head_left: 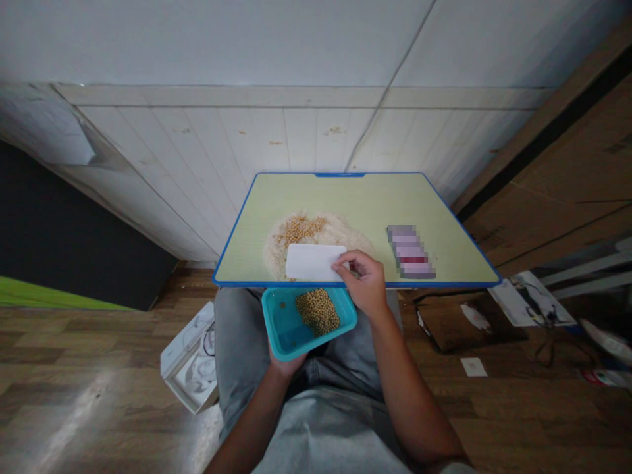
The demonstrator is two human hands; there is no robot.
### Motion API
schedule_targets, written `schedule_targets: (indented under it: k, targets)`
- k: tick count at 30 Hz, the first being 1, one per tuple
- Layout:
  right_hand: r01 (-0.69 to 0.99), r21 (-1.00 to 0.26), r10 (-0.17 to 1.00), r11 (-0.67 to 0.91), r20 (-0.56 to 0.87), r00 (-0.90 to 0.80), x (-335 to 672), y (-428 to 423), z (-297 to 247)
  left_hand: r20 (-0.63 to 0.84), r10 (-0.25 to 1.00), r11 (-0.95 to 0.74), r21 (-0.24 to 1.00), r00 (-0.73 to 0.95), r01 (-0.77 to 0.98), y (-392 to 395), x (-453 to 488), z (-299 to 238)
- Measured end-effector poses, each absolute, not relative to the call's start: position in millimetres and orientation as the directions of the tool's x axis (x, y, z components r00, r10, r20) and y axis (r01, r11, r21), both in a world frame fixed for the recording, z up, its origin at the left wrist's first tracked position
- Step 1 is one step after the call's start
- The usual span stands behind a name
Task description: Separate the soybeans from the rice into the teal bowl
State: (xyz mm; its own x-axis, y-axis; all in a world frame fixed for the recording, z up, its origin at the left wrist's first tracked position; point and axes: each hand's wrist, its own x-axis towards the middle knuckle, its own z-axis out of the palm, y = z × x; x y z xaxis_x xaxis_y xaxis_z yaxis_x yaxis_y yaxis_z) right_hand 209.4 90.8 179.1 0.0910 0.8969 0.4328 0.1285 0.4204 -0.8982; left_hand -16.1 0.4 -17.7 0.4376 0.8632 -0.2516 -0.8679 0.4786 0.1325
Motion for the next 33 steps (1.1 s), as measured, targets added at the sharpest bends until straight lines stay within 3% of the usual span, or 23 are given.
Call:
schedule_targets:
  k: [7, 15, 27, 33]
  targets:
    - [0.136, -0.889, 0.890, 0.437, 0.449, 0.075, 212.7, 88.3, 181.0, -0.242, 0.857, 0.494, 0.140, 0.454, -0.858, 0.2, -11.8, -10.8]
    - [0.157, -0.901, 0.878, 0.404, 0.430, 0.210, 208.9, 83.6, 182.1, -0.245, 0.856, 0.496, 0.141, 0.455, -0.857, -0.9, -15.6, -13.5]
    - [0.167, -0.911, 0.906, 0.377, 0.400, 0.137, 202.9, 70.3, 183.2, -0.256, 0.852, 0.499, 0.137, 0.456, -0.855, -0.7, -14.4, -11.2]
    - [0.227, -0.906, 0.883, 0.356, 0.406, 0.235, 211.4, 70.9, 180.7, -0.287, 0.843, 0.506, 0.138, 0.455, -0.851, -3.8, -18.0, -14.0]
